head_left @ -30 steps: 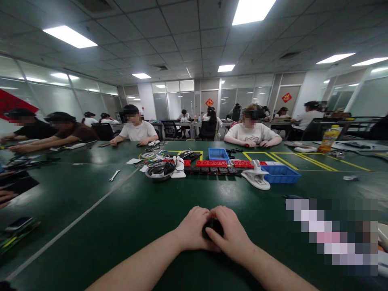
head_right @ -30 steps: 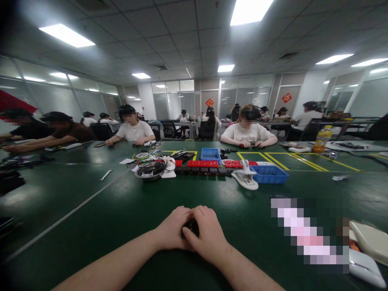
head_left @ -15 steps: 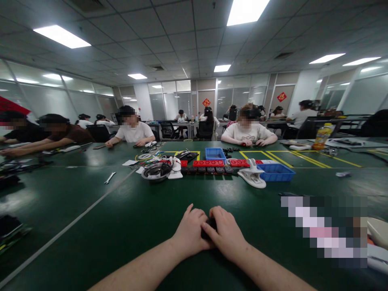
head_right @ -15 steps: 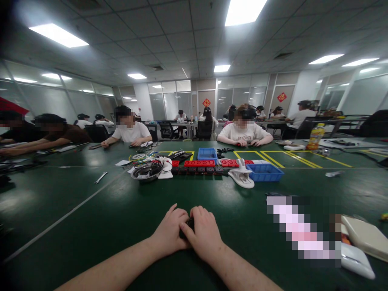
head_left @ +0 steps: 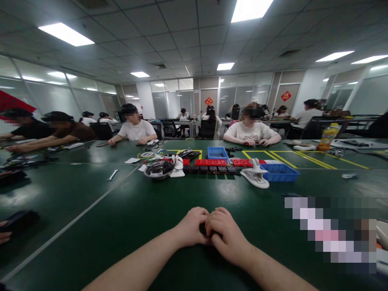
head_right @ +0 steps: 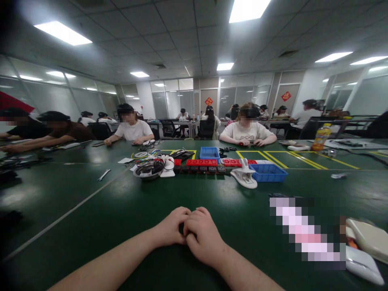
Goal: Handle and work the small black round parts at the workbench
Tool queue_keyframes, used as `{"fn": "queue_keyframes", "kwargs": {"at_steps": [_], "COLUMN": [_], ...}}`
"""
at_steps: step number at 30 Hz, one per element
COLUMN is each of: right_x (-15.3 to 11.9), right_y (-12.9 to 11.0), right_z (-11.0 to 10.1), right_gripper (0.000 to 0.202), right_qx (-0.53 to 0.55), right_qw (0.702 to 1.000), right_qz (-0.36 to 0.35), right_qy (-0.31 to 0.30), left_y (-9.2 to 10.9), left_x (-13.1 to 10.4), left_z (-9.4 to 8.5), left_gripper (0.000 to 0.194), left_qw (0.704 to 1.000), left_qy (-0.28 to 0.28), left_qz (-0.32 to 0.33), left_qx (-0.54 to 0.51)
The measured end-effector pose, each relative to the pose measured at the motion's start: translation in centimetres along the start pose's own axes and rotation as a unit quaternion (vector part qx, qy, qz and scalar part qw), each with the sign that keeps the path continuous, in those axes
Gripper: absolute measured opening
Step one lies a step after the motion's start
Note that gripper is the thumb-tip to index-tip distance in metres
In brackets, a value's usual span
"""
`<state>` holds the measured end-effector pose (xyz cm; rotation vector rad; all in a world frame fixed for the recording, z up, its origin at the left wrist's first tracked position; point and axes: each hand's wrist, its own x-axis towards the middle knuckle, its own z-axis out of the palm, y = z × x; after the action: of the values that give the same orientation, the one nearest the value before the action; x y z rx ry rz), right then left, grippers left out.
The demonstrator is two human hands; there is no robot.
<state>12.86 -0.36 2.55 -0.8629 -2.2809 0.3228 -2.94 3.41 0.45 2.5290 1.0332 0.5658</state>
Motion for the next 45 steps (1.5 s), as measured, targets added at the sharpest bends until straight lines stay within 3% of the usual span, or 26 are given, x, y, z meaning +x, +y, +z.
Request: {"fn": "queue_keyframes", "kwargs": {"at_steps": [5, 8, 12, 15, 18, 25, 39, 41, 45], "right_x": [-0.6, -0.5, 0.1, 0.4, 0.4, 0.4, 0.3, 0.3, 0.2], "right_y": [-0.4, -0.7, -0.6, -0.2, 0.2, 0.5, 0.4, 0.3, -0.2], "right_z": [0.3, -0.2, -0.6, -0.2, 0.4, 0.7, 0.6, 0.4, 0.0], "right_gripper": [0.021, 0.022, 0.018, 0.011, 0.011, 0.015, 0.009, 0.002, 0.017], "right_qx": [0.036, 0.028, -0.032, -0.084, -0.112, -0.13, -0.111, -0.095, -0.031], "right_qw": [0.997, 0.997, 0.996, 0.987, 0.979, 0.974, 0.981, 0.986, 0.998], "right_qz": [-0.056, -0.059, 0.033, 0.118, 0.162, 0.184, 0.16, 0.137, 0.056], "right_qy": [0.027, 0.045, 0.073, 0.066, 0.045, 0.025, 0.029, 0.02, 0.002], "left_y": [-0.1, 0.0, 0.6, 1.2, 1.8, 2.0, 1.9, 1.4, 0.5], "left_x": [-0.1, -0.2, -0.4, -0.5, -0.6, -0.5, -0.5, -0.5, -0.4], "left_z": [0.1, 0.0, -0.1, 0.1, 0.5, 0.7, 0.2, 0.1, -0.1], "left_gripper": [0.022, 0.034, 0.061, 0.068, 0.058, 0.042, 0.041, 0.04, 0.03], "left_qw": [1.0, 1.0, 1.0, 0.998, 0.996, 0.996, 0.997, 0.998, 1.0], "left_qy": [-0.006, -0.004, 0.013, 0.037, 0.053, 0.051, 0.039, 0.028, -0.002], "left_qz": [0.004, 0.013, -0.02, -0.043, -0.063, -0.061, -0.057, -0.046, -0.019], "left_qx": [0.014, 0.015, 0.003, 0.016, 0.035, 0.037, 0.041, 0.031, -0.002]}}
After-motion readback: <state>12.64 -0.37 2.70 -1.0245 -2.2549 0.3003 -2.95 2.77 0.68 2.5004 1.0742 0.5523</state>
